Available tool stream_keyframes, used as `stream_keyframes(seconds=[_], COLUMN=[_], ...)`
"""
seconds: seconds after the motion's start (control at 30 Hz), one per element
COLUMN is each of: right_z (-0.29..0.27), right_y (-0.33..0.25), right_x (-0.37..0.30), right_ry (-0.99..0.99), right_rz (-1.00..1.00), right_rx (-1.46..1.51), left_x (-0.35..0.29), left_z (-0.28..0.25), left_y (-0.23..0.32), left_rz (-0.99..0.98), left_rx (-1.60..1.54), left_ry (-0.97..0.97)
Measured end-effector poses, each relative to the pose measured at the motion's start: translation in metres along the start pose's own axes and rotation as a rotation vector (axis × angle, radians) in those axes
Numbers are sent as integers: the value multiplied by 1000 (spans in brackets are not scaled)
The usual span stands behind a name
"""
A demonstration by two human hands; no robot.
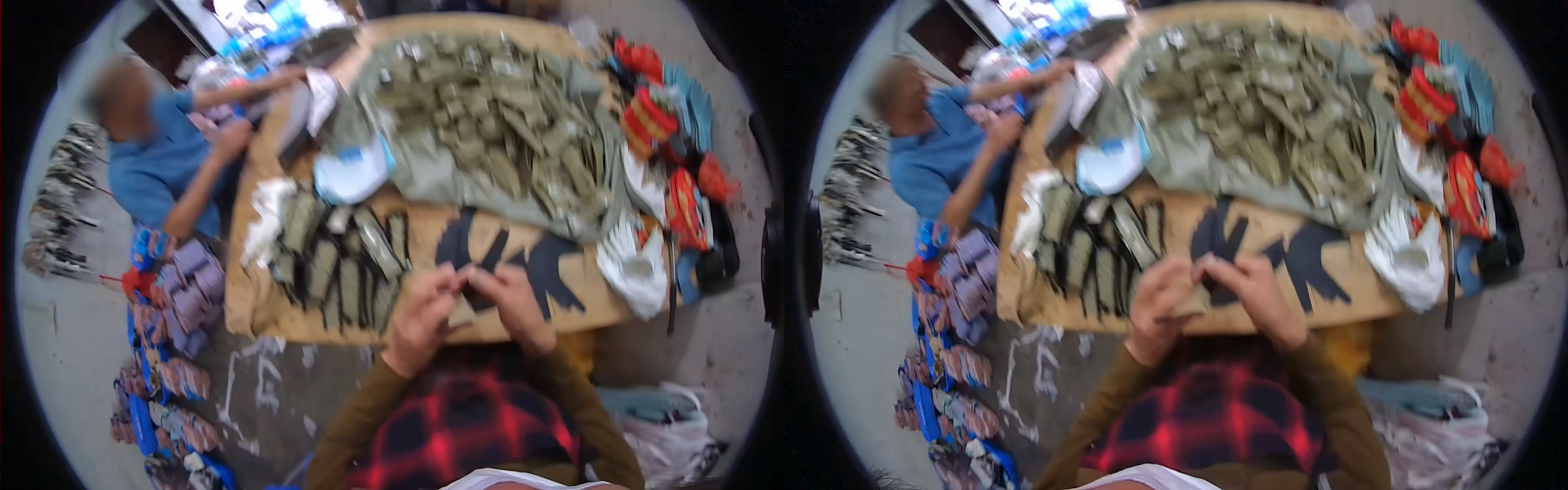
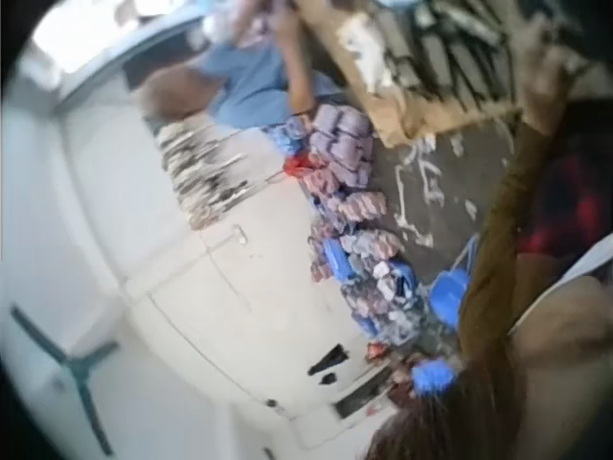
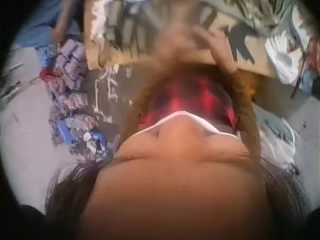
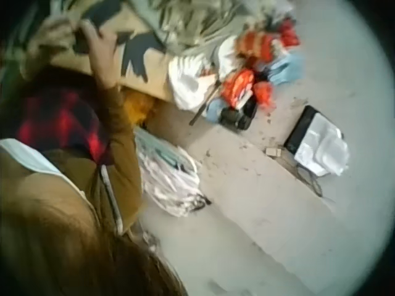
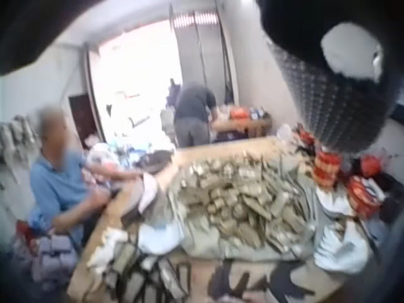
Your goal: The person assembles shoe parts by hand, repeatedly picking up olive-green and black components from a wooden table and fitting them together. The person handles the parts one at a time, aligning the pieces and pressing them to form a unit, then placing the finished assembly on the table.
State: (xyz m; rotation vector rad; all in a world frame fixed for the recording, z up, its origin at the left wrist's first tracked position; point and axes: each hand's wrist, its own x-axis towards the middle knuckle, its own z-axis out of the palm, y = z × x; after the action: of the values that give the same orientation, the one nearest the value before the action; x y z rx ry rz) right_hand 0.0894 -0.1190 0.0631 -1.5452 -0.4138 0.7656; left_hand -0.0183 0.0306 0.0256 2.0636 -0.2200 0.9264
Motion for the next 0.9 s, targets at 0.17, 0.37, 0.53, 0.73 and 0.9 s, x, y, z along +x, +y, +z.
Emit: stream_keyframes(seconds=[0.17, 0.37, 0.53, 0.73, 0.9], right_z=[3, 18, 29, 35, 28], right_y=[21, 13, 26, 24, 24], right_x=[-19, -28, -29, -32, -36], right_ry=[112, 196, 297, 308, 261], right_rz=[-148, -282, -313, -294, -193], right_rx=[100, -45, -211, -148, -10], left_x=[-13, -24, -27, -32, -29], left_z=[4, 4, 14, 25, 24], left_y=[13, 4, 3, -8, -9], left_rz=[-3, 25, -12, -50, -64], left_rx=[-4, 51, 45, 93, 176], left_ry=[25, -22, -9, 1, -56])
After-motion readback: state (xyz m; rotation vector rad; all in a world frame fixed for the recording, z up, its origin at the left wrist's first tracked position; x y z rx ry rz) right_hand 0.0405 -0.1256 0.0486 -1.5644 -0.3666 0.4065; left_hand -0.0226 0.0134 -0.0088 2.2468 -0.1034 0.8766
